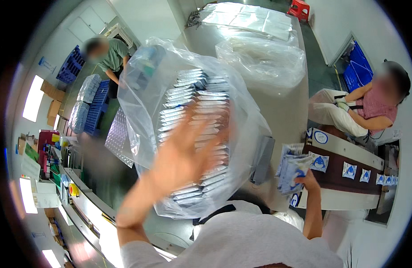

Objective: The person picks up small blue and white pouches from a stack and places them onto a conveyor belt by hand.

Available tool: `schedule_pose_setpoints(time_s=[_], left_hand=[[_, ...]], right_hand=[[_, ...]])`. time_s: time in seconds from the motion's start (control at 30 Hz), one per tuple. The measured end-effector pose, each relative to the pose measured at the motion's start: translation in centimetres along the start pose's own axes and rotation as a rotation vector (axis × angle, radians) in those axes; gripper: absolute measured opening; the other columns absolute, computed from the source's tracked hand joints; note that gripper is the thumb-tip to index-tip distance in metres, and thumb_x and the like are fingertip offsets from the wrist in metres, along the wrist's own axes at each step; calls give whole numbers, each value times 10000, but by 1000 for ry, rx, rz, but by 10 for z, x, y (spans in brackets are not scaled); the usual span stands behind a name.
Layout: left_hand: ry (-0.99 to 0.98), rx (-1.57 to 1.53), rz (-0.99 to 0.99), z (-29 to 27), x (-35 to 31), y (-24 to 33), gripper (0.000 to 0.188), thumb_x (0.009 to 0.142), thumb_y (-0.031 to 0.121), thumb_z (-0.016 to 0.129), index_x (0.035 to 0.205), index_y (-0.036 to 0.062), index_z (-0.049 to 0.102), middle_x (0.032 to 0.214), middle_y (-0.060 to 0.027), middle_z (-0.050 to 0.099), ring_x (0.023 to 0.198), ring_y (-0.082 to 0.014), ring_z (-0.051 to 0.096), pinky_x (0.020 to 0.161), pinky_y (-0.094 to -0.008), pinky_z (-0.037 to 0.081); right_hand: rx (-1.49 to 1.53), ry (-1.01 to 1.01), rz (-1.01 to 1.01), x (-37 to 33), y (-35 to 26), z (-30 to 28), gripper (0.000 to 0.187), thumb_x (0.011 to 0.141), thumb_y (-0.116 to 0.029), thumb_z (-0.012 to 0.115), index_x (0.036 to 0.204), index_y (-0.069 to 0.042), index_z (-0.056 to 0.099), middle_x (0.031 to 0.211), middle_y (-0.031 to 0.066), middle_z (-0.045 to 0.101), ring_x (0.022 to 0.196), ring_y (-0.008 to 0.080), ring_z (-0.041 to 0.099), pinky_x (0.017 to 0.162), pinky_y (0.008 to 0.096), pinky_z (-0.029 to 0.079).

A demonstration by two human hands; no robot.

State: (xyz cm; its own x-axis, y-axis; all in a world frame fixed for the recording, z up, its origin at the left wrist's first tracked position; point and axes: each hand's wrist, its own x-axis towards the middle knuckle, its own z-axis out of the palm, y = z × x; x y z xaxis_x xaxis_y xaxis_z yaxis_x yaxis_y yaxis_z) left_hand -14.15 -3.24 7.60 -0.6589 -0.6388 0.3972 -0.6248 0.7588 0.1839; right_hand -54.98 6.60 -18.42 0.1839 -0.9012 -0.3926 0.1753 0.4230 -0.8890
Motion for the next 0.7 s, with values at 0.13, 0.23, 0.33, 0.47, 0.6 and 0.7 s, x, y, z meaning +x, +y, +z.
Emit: schedule_pose_setpoints(time_s=[0.13, 0.23, 0.33, 0.47, 0.6, 0.7], left_hand=[[74, 975, 147, 12, 79, -114, 661, 744, 119, 643, 1348, 292, 436, 1415, 7, 380, 1375, -275, 227, 1054, -599, 247], [-170, 896, 203, 39, 135, -186, 286, 766, 105, 580, 1028, 205, 636, 1035, -10, 630, 1118, -193, 526, 1028, -477, 332], [-146, 896, 112, 24, 173, -202, 96, 739, 99, 586, 766, 156, 658, 769, -16, 668, 850, -174, 637, 900, -372, 426], [-104, 819, -11, 4, 179, -214, 80, 767, 111, 599, 756, 143, 672, 845, -49, 694, 825, -204, 674, 837, -387, 446], [168, 828, 70, 3, 169, -231, 73, 710, 81, 604, 662, 133, 619, 685, -41, 657, 670, -194, 656, 720, -313, 461], [65, 792, 25, 5, 176, -225, 72, 710, 72, 604, 664, 124, 621, 684, -45, 656, 677, -200, 657, 731, -317, 459]], right_hand=[[189, -629, -384, 85, -71, 108, 827, 598, -237, 824, 1303, -24, 447, 1300, 133, 492, 1198, 247, 464, 1029, 405, 336], [-53, -579, -271, 158, -94, 190, 756, 628, -238, 818, 1265, -37, 463, 1244, 96, 524, 1128, 202, 496, 959, 380, 398], [-173, -359, -537, 237, -141, 268, 829, 590, -133, 829, 1281, -32, 382, 1170, 99, 550, 1046, 237, 547, 885, 390, 455], [-1252, 233, -1023, 319, -188, 260, 901, 603, -267, 843, 1301, -4, 337, 1209, 201, 469, 1109, 326, 494, 962, 414, 386], [-1883, 52, -691, 359, -170, 257, 892, 697, -435, 745, 1342, -6, 301, 1289, 214, 426, 1180, 393, 443, 963, 463, 387], [-1935, -97, -459, 387, -110, 240, 966, 754, -640, 579, 1400, -7, 239, 1363, 231, 371, 1242, 414, 380, 994, 531, 326]])
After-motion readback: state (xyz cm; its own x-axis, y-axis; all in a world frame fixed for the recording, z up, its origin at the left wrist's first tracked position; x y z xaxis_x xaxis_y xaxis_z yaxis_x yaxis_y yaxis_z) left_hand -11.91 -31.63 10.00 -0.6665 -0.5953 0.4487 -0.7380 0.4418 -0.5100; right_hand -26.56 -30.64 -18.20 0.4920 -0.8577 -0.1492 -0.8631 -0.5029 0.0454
